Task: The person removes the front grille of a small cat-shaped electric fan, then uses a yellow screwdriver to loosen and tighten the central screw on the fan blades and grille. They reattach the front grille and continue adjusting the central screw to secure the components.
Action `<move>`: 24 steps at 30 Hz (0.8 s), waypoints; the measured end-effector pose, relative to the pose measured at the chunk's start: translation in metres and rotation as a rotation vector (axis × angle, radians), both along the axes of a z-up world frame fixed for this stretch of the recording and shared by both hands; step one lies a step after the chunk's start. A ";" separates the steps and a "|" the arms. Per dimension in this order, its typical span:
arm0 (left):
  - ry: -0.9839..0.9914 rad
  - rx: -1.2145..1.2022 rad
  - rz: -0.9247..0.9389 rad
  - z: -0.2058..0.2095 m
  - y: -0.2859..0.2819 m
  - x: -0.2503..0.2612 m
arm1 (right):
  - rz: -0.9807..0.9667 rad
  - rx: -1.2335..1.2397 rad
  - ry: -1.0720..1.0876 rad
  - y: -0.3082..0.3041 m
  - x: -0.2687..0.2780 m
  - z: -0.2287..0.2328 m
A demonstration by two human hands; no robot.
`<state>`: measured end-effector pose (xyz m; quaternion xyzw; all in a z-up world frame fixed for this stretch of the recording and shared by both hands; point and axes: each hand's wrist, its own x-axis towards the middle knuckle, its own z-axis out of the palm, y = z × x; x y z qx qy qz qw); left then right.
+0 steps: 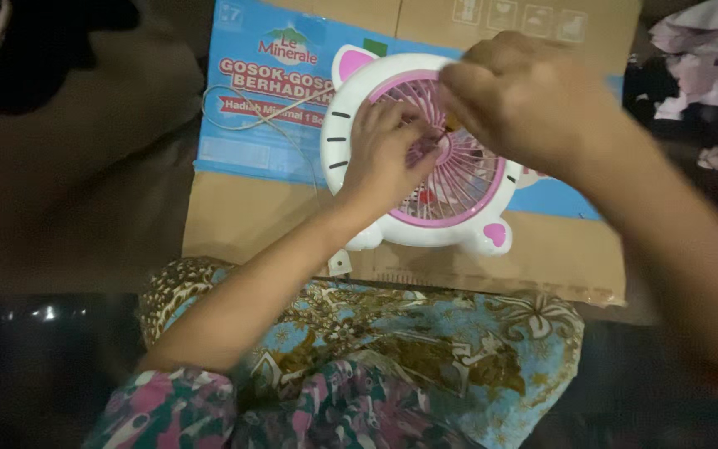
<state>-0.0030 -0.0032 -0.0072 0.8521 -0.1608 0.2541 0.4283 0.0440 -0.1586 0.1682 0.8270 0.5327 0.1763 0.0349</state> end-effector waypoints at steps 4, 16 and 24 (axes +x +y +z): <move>0.066 -0.030 -0.043 -0.002 0.002 0.000 | 0.107 -0.448 -0.384 0.001 0.000 0.022; 0.109 0.020 -0.003 -0.013 -0.004 0.004 | -0.172 -1.036 -0.007 0.015 0.006 0.001; 0.083 -0.081 -0.006 -0.018 -0.002 0.001 | -0.694 -1.023 0.448 0.034 0.036 -0.014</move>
